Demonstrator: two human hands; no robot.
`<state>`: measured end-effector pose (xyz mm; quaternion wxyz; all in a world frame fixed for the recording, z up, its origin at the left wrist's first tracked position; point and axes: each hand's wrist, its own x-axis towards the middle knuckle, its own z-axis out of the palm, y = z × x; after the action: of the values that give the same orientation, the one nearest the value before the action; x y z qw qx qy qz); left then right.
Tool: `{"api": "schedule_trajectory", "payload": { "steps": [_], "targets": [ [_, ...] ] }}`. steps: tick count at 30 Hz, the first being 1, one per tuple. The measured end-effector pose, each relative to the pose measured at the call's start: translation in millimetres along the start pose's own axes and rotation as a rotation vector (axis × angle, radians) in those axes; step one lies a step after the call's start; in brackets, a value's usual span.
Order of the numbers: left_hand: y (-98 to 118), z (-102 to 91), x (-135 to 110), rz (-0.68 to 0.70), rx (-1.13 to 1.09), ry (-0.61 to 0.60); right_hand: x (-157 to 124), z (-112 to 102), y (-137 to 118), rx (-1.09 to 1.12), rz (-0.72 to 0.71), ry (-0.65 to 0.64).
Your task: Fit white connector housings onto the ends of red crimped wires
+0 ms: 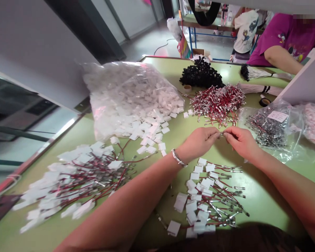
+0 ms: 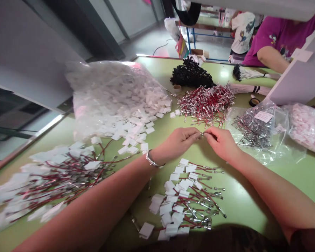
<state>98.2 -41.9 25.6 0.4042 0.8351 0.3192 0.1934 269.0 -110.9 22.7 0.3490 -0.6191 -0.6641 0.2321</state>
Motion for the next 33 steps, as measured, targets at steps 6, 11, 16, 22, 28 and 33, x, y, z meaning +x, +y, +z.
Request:
{"api": "schedule_trajectory", "payload": {
  "steps": [6,11,16,22,28,33],
  "targets": [
    [-1.9,-0.5,0.9,0.006,-0.024,-0.021,-0.1,-0.7,-0.1,0.072,0.062,0.021],
    [-3.5,0.4,-1.9,0.032,0.091,-0.033,2.0,-6.1,-5.9,0.083,0.084,-0.07],
    [3.1,0.3,-5.0,0.145,0.492,-0.111,2.4,-13.5,-9.9,0.2,0.327,-0.29],
    [2.8,12.1,-2.7,0.14,0.588,-0.236,14.9,-21.8,11.0,-0.125,0.288,-0.303],
    [18.8,8.8,-8.3,0.141,0.39,-0.383,22.1,-10.0,23.9,-0.823,0.248,-0.062],
    [21.0,3.7,-5.7,-0.08,0.194,-0.36,18.2,2.2,17.0,-0.835,0.261,-0.159]
  ]
}}
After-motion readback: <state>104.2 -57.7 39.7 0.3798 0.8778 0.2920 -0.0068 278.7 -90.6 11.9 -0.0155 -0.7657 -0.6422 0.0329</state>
